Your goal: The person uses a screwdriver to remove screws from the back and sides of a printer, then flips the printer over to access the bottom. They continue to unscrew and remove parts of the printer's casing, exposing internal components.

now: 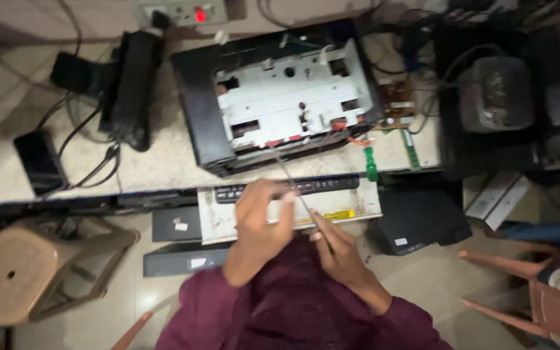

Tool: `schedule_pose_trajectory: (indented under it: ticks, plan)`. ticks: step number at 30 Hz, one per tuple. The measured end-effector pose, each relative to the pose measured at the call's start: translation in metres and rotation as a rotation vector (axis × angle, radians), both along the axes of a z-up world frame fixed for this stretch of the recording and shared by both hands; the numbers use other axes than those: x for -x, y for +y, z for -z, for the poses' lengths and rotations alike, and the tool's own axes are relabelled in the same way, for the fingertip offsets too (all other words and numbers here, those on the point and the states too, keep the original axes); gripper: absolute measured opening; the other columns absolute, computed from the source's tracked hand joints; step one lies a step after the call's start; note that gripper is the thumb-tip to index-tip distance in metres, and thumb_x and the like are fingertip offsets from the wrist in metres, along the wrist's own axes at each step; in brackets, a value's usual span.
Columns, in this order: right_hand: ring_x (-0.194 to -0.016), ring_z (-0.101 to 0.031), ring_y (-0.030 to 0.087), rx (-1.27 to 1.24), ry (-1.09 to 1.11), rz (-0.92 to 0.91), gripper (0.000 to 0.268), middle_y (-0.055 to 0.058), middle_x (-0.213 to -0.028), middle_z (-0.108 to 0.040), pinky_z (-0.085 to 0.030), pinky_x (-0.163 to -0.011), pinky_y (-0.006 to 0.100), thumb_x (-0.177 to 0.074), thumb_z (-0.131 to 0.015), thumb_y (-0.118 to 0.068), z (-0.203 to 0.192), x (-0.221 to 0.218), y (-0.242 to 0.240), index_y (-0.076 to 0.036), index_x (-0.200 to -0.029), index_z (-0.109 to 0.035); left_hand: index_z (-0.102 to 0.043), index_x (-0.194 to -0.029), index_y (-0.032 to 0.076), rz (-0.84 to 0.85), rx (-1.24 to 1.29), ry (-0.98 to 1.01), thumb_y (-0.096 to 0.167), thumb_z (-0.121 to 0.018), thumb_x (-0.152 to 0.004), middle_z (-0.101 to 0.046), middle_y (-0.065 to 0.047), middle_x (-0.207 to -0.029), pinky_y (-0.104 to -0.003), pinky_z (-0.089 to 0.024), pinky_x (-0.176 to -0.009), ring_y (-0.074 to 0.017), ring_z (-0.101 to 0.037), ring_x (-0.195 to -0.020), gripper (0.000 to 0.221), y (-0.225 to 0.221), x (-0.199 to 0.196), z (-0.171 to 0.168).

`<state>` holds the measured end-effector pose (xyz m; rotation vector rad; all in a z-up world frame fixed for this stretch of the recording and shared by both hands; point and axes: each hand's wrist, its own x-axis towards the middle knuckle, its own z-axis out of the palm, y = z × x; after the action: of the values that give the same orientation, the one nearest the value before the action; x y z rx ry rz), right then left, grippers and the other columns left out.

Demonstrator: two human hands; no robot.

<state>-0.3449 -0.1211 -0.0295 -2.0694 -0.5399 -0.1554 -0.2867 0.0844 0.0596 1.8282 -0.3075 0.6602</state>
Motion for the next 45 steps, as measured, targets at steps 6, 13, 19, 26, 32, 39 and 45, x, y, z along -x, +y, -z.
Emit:
schedule_pose_trajectory:
  ticks: [6, 13, 19, 26, 32, 39, 45]
  plan:
    - [-0.077, -0.065, 0.020, 0.027, 0.310, -0.141, 0.054, 0.010, -0.088, -0.066, -0.054, -0.076, 0.031, -0.099, -0.058, -0.002, -0.047, 0.006, 0.053, -0.004, -0.152, -0.050, -0.068, -0.091, 0.001, -0.029, 0.358, 0.613, 0.011, -0.064, -0.100, -0.068, -0.004, -0.070, -0.025, -0.050, -0.059, -0.0084, -0.062, -0.064, 0.014, 0.056, 0.028, 0.058]
    - [-0.084, -0.066, 0.023, 0.005, 0.260, -0.093, 0.048, 0.015, -0.094, -0.066, -0.054, -0.080, 0.033, -0.100, -0.057, -0.005, -0.034, 0.022, 0.054, -0.004, -0.148, -0.052, -0.064, -0.092, -0.001, 0.024, 0.489, 0.516, 0.013, -0.067, -0.100, -0.067, -0.003, -0.076, -0.024, -0.052, -0.061, -0.0077, -0.062, -0.067, 0.017, 0.051, 0.014, 0.096]
    - [-0.066, -0.054, 0.014, -0.469, 0.127, 0.450, 0.030, 0.006, -0.078, -0.059, -0.042, -0.057, 0.027, -0.117, -0.050, -0.022, 0.008, -0.034, 0.017, -0.001, -0.096, -0.055, -0.064, -0.097, 0.003, -0.284, 0.347, 0.154, 0.014, -0.057, -0.111, -0.067, -0.005, -0.089, -0.027, -0.048, -0.073, -0.0107, -0.060, -0.080, 0.019, 0.127, -0.063, 0.068]
    - [-0.072, -0.050, 0.010, -0.375, -0.007, 0.446, 0.047, 0.012, -0.112, -0.066, -0.045, -0.062, 0.029, -0.116, -0.046, -0.026, 0.058, -0.122, 0.042, 0.010, -0.145, -0.053, -0.056, -0.140, 0.000, -0.151, -0.340, -0.021, 0.031, -0.074, -0.105, -0.063, -0.026, -0.123, -0.048, -0.051, -0.094, -0.0461, -0.062, -0.113, 0.050, 0.171, -0.211, 0.077]
    - [-0.071, -0.046, 0.009, -0.374, 0.132, 0.458, 0.047, 0.005, -0.081, -0.050, -0.041, -0.065, 0.026, -0.112, -0.049, -0.038, 0.086, -0.172, 0.032, 0.004, -0.131, -0.058, -0.052, -0.132, 0.000, -0.306, -0.315, 0.164, 0.041, -0.079, -0.101, -0.058, -0.024, -0.124, -0.051, -0.050, -0.093, -0.0460, -0.060, -0.113, 0.058, 0.157, -0.167, 0.082]
    - [-0.080, -0.064, 0.011, -0.201, 0.141, 0.300, 0.037, 0.003, -0.092, -0.065, -0.054, -0.061, 0.029, -0.112, -0.045, -0.034, 0.018, -0.208, -0.063, -0.004, -0.123, -0.063, -0.048, -0.126, 0.000, -0.504, -0.110, 0.201, 0.037, -0.084, -0.092, -0.059, -0.023, -0.116, -0.048, -0.049, -0.093, -0.0403, -0.061, -0.108, 0.062, 0.092, -0.127, 0.098]
    - [-0.064, -0.061, 0.020, 0.275, 0.275, 0.163, 0.018, 0.015, -0.073, -0.061, -0.048, -0.062, 0.033, -0.104, -0.053, -0.018, -0.032, -0.069, -0.109, -0.001, -0.098, -0.058, -0.056, -0.130, 0.001, -0.373, 0.192, 0.207, 0.024, -0.081, -0.094, -0.068, -0.019, -0.118, -0.041, -0.053, -0.099, -0.0315, -0.069, -0.110, 0.049, 0.083, -0.134, 0.113]
